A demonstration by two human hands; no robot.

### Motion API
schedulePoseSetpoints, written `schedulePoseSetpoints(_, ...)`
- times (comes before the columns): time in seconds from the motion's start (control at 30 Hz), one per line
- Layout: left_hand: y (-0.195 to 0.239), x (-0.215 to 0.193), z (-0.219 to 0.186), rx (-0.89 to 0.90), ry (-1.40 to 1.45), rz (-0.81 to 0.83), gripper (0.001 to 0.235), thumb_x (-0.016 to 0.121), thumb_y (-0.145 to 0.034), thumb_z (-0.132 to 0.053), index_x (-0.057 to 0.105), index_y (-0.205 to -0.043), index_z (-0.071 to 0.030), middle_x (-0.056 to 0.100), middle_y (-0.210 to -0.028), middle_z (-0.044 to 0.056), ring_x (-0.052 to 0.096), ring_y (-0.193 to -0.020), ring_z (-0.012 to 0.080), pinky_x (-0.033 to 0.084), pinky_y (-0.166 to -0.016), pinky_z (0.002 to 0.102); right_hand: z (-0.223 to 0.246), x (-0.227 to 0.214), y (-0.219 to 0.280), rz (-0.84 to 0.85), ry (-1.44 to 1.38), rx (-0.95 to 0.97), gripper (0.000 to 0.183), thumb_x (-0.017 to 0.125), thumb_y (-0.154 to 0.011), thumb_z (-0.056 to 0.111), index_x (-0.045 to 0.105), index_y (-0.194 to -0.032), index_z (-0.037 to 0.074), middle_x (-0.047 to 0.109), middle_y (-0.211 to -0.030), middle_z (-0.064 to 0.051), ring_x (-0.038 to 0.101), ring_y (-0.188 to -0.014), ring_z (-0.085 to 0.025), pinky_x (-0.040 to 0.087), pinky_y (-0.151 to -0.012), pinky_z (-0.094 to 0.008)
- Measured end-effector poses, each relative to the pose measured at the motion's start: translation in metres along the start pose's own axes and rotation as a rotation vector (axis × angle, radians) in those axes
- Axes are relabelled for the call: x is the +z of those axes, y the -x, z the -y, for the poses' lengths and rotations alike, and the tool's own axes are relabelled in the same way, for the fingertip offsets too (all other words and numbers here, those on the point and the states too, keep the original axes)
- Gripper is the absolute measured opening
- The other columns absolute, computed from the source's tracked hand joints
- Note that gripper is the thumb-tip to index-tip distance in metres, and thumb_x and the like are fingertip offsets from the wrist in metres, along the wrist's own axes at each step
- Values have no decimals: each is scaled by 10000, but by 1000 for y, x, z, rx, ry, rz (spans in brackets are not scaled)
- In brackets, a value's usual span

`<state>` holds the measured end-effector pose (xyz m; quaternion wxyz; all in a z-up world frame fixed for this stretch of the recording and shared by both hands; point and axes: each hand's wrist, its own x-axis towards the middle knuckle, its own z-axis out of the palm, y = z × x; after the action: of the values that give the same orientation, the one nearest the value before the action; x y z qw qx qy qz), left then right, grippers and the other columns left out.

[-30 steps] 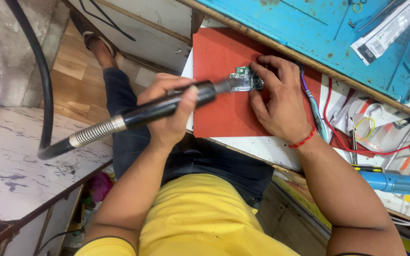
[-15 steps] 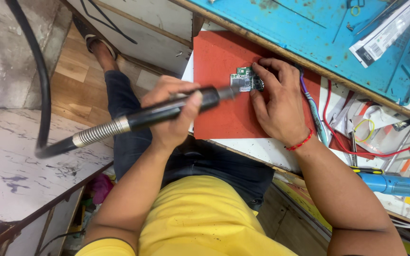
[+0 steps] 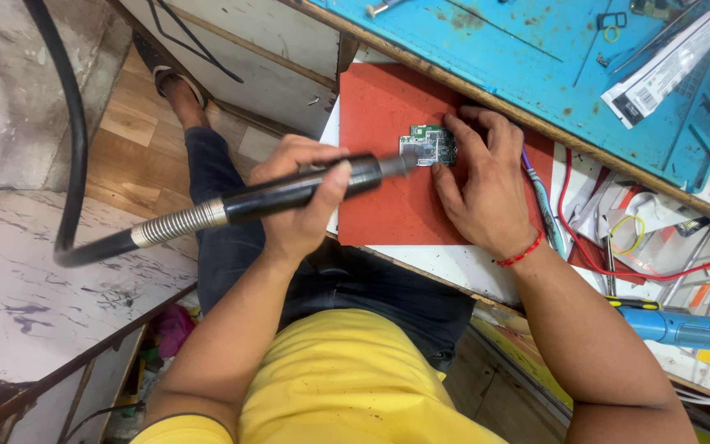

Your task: The person uses a hot air gun to heat a small circuit board placed on a red mat. They then use a purple tool to scrape or clean the surface of the board. The person is seated at a cluttered workbench with various tools and electronic parts visible.

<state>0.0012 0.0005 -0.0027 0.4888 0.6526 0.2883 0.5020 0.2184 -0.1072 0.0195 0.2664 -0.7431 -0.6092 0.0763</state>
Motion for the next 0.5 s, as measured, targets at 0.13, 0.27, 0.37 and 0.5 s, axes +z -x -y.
schedulePoseSetpoints(0.13, 0, -4, -1, 30, -44, -55, 201, 754, -979, -185, 695, -1043, -4, 709, -1009, 100, 684, -901, 166, 545, -852, 280, 2, -1, -2, 12, -16, -16, 531, 758, -879, 88, 617, -1388, 33, 493, -1444, -206, 451, -1312, -412, 420, -1121, -485)
schedulePoseSetpoints(0.27, 2, -1, 0, 123, -52, 63, 197, 754, -994, -197, 694, -1028, -13, 729, -1007, 71, 691, -899, 142, 544, -848, 259, 1, -1, -1, 2, -24, -16, 512, 761, -869, 93, 632, -1362, 47, 512, -1417, -201, 466, -1298, -408, 425, -1116, -484)
schedulePoseSetpoints(0.37, 2, 0, 1, -52, 48, -193, 214, 745, -991, -210, 689, -1035, -8, 704, -1030, 82, 684, -913, 135, 552, -857, 273, 3, 1, -1, -29, 1, -20, 522, 748, -886, 71, 622, -1391, 34, 521, -1412, -202, 472, -1300, -411, 421, -1117, -488)
schedulePoseSetpoints(0.5, 2, -1, 3, 4, -23, -12, 185, 742, -983, -187, 701, -1010, -9, 707, -984, 76, 669, -863, 135, 532, -809, 266, 2, 3, -1, -39, 7, 22, 515, 715, -922, 33, 615, -1427, 37, 532, -1399, -192, 487, -1277, -398, 437, -1099, -472)
